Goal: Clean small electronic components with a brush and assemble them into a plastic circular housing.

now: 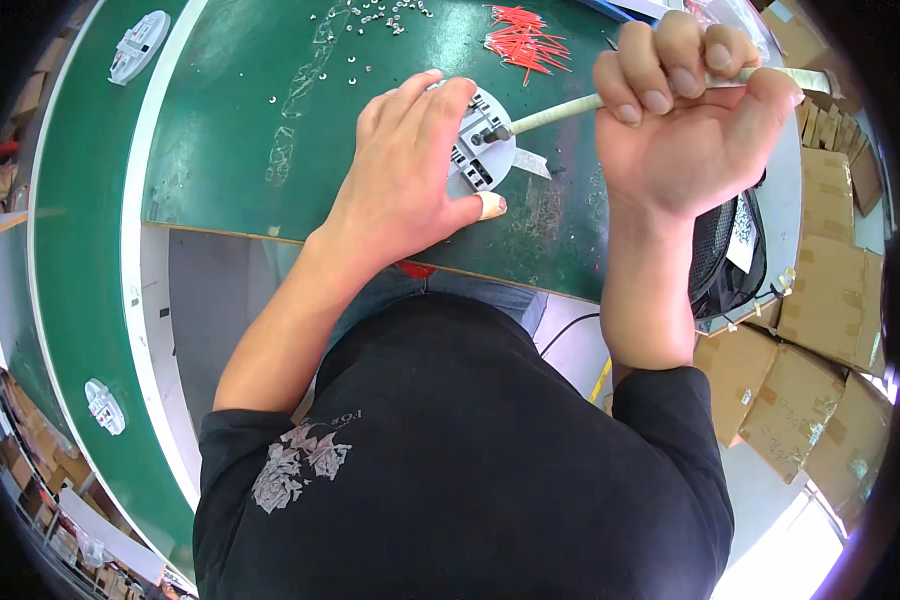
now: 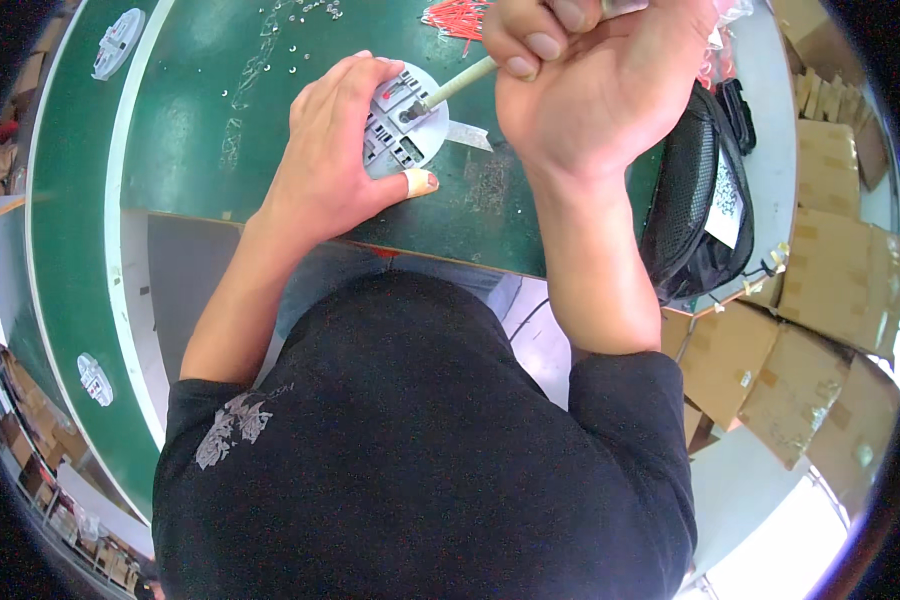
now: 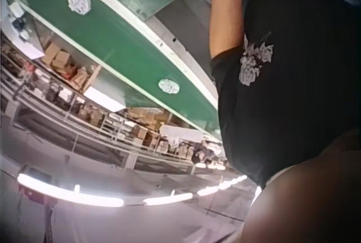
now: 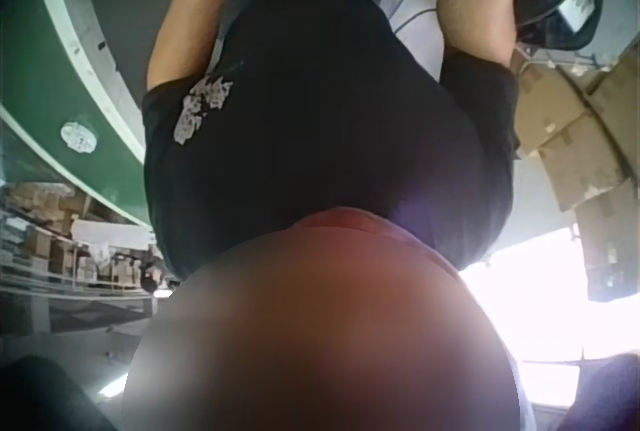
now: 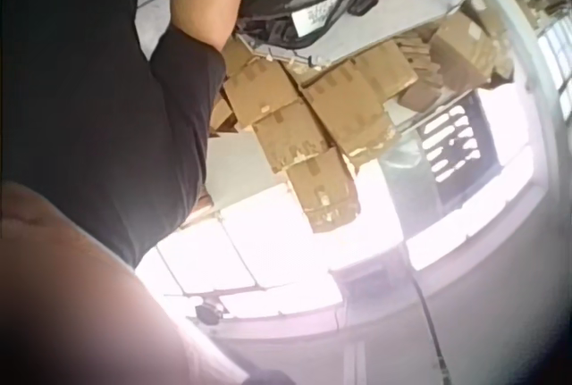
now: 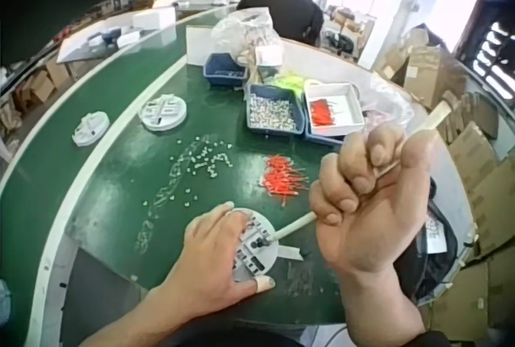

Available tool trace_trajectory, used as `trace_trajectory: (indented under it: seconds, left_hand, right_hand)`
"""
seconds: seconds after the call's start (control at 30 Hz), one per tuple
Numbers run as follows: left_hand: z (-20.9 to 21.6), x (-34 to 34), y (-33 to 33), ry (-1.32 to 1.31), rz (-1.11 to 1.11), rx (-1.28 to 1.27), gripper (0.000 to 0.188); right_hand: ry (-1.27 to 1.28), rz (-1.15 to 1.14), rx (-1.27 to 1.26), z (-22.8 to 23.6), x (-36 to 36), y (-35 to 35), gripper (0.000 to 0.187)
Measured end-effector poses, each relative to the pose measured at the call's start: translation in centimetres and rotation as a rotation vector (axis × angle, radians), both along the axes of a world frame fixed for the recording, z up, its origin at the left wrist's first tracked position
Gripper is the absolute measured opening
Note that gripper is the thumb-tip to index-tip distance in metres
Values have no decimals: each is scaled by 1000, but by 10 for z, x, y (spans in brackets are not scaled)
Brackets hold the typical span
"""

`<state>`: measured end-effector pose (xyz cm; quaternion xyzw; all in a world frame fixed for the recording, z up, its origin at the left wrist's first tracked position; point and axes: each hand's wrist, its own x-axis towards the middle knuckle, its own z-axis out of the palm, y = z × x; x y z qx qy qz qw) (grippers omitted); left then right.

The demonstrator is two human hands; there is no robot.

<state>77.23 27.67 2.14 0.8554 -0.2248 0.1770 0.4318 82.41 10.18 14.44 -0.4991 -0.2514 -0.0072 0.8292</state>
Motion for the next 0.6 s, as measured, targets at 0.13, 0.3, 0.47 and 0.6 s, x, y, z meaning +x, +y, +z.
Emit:
trace_trajectory:
  seconds: [0.13,0.3,0.47,0.6]
  left_hand:
    - [-1,1,-1,-16,3,22,91]
    - [0,3,-3,10,22,6,91]
    - [-3,8,-24,18,20,-24,89]
    - [-2,12,-45,-13,-5,-8,91]
  right_hand:
    - [-2,65,-37,-8,5,5,41]
    - [14,90,-76,-10,5,21,50]
    - [-145,183,-307,-15,1,22,55]
    - [-271,-84,-367,-26,-9,15,57]
